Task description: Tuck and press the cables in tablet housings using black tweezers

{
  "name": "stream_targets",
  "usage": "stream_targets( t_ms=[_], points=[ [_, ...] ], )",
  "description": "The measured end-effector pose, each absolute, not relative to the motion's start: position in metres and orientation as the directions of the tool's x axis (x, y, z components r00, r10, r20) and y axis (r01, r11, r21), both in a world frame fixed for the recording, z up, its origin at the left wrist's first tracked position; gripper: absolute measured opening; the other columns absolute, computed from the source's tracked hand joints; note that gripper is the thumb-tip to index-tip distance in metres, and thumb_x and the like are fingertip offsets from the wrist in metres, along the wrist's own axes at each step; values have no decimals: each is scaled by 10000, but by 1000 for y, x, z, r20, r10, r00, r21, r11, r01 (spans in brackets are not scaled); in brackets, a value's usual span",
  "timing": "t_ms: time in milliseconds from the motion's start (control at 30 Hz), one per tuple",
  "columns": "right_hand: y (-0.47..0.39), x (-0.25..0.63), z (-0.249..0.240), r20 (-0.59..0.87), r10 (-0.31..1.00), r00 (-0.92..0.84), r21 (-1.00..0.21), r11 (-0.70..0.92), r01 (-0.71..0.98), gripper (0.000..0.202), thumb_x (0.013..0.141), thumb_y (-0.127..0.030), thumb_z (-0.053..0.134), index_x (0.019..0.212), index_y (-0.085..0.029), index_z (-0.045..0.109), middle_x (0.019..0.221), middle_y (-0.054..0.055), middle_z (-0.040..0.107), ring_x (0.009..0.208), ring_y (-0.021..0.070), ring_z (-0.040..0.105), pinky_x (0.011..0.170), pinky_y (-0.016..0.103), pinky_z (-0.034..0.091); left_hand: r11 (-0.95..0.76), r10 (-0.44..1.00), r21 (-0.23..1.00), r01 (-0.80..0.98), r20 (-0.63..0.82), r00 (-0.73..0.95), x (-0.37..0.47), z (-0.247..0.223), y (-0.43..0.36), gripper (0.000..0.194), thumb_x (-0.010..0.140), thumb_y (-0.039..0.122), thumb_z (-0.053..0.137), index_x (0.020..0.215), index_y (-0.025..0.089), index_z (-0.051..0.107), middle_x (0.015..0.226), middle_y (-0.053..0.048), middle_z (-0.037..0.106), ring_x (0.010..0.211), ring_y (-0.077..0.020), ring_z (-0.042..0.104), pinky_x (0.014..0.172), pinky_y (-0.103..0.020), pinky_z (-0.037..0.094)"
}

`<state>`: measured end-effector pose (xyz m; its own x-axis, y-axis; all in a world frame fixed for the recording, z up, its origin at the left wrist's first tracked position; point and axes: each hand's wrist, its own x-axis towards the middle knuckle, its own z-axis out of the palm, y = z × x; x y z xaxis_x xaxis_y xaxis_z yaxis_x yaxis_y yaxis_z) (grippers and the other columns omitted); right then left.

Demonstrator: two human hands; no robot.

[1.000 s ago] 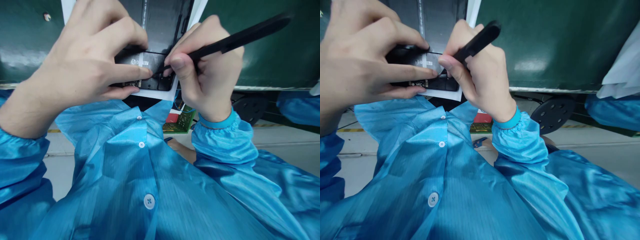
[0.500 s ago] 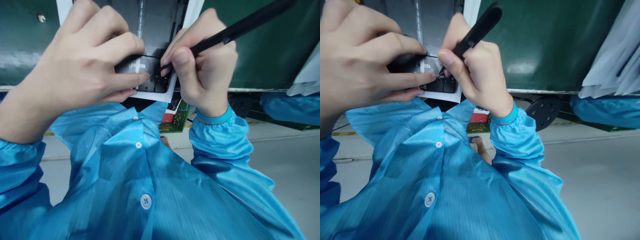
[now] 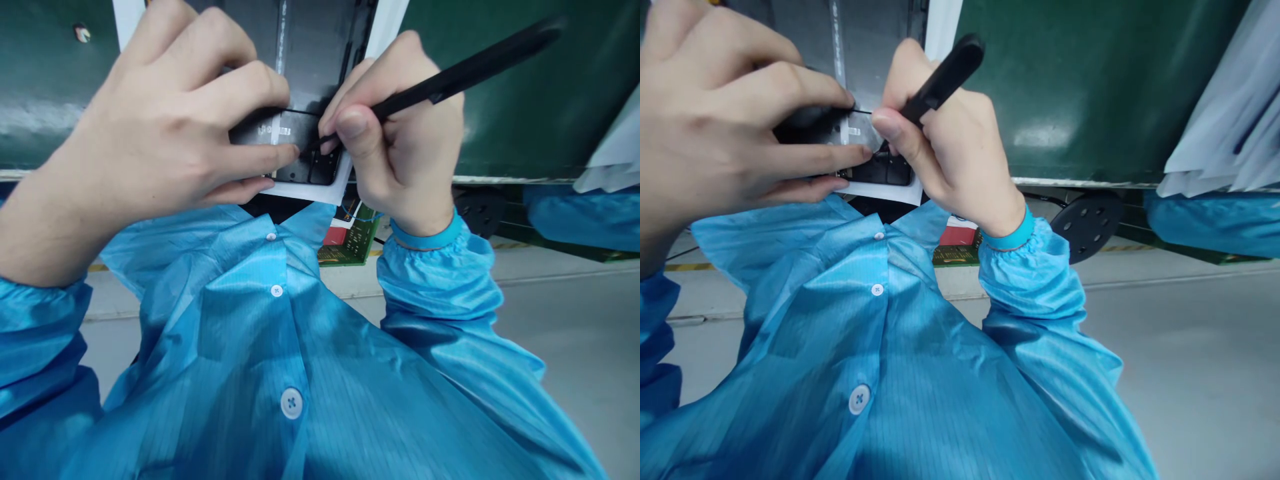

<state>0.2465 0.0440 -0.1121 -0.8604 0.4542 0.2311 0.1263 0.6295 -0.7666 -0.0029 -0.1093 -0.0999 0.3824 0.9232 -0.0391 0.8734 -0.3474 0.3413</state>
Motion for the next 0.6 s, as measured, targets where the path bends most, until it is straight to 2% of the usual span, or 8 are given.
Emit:
stream_targets(
  t_ms=[167,333,433,600],
  points=[
    [42,247,-112,235,464,-854,-764,632,133,299,1093,-582,445,971,-342,577,974,51,654,802,283,663,788,462,557,-341,926,370,864,-25,376,-2,-100,-108,590,1159,618,229,1604,400,550,1651,28,447,1563,-426,464,1166,-689,360],
    [43,246,-111,244,442,-863,-731,669,136,300,1092,-559,436,940,-345,580,954,50,661,781,275,652,767,465,552,-378,918,373,847,34,395,-3,-101,-109,575,1159,651,276,1627,423,521,1667,35,449,1560,-439,470,1174,-695,370],
    [44,244,-111,300,400,-866,-714,696,75,285,1100,-527,445,933,-331,568,924,42,663,742,260,637,753,456,523,-392,914,323,861,31,404,-2,-100,-109,582,1160,646,283,1625,393,526,1651,16,444,1549,-436,490,1169,-691,404],
    [43,241,-109,314,380,-870,-722,691,42,291,1100,-529,445,913,-325,535,891,42,638,793,289,641,772,467,510,-454,887,223,862,27,460,-1,-98,-106,538,1180,623,309,1584,359,546,1639,-30,443,1492,-480,539,1081,-715,490]
  ],
)
